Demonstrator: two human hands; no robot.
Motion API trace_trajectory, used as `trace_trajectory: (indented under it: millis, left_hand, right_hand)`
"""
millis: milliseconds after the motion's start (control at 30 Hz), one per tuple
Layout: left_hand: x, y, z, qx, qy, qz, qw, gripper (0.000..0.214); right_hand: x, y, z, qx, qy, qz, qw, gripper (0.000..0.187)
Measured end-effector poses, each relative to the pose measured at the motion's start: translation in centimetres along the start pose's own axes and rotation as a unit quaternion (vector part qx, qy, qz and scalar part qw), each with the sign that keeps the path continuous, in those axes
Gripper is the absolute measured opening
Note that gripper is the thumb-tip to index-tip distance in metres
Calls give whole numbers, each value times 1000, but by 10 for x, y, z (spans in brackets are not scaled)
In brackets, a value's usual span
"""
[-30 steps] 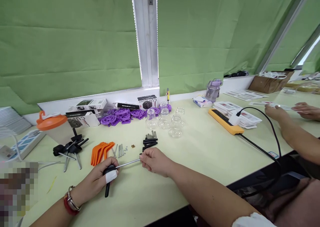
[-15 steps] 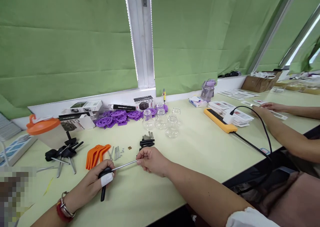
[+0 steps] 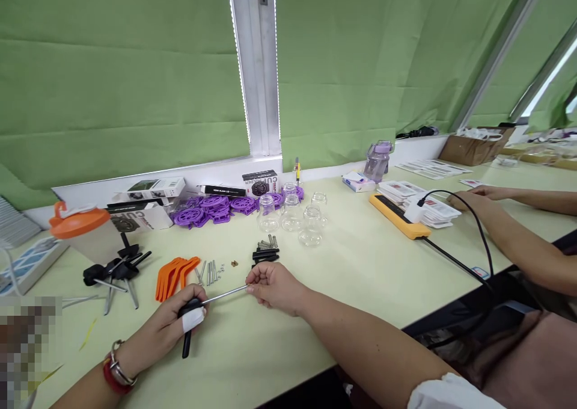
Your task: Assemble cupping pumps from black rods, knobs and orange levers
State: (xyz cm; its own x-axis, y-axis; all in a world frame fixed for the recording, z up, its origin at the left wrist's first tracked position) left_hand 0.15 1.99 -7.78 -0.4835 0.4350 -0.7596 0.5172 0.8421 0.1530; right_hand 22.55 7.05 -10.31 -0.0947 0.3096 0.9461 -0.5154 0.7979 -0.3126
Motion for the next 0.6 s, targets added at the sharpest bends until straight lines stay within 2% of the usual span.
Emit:
trace_trajectory:
  millis: [600]
  left_hand:
    - [0, -2, 1, 1, -2, -7, 1000, 27]
  right_hand:
    - [-4, 2, -1, -22, 15, -1, 1000, 29]
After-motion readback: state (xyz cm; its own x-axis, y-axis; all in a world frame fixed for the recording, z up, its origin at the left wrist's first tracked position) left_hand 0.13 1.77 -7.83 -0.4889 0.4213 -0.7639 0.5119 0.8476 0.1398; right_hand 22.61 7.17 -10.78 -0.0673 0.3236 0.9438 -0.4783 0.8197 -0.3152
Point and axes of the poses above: each hand's wrist, its own y-axis towards the middle knuckle, its own z-axis out of the palm, x = y × z, the point moved 3 cm from there along y, towards the middle knuckle, and after that the axes turned 14 degrees about z, right-handed, at the moved point
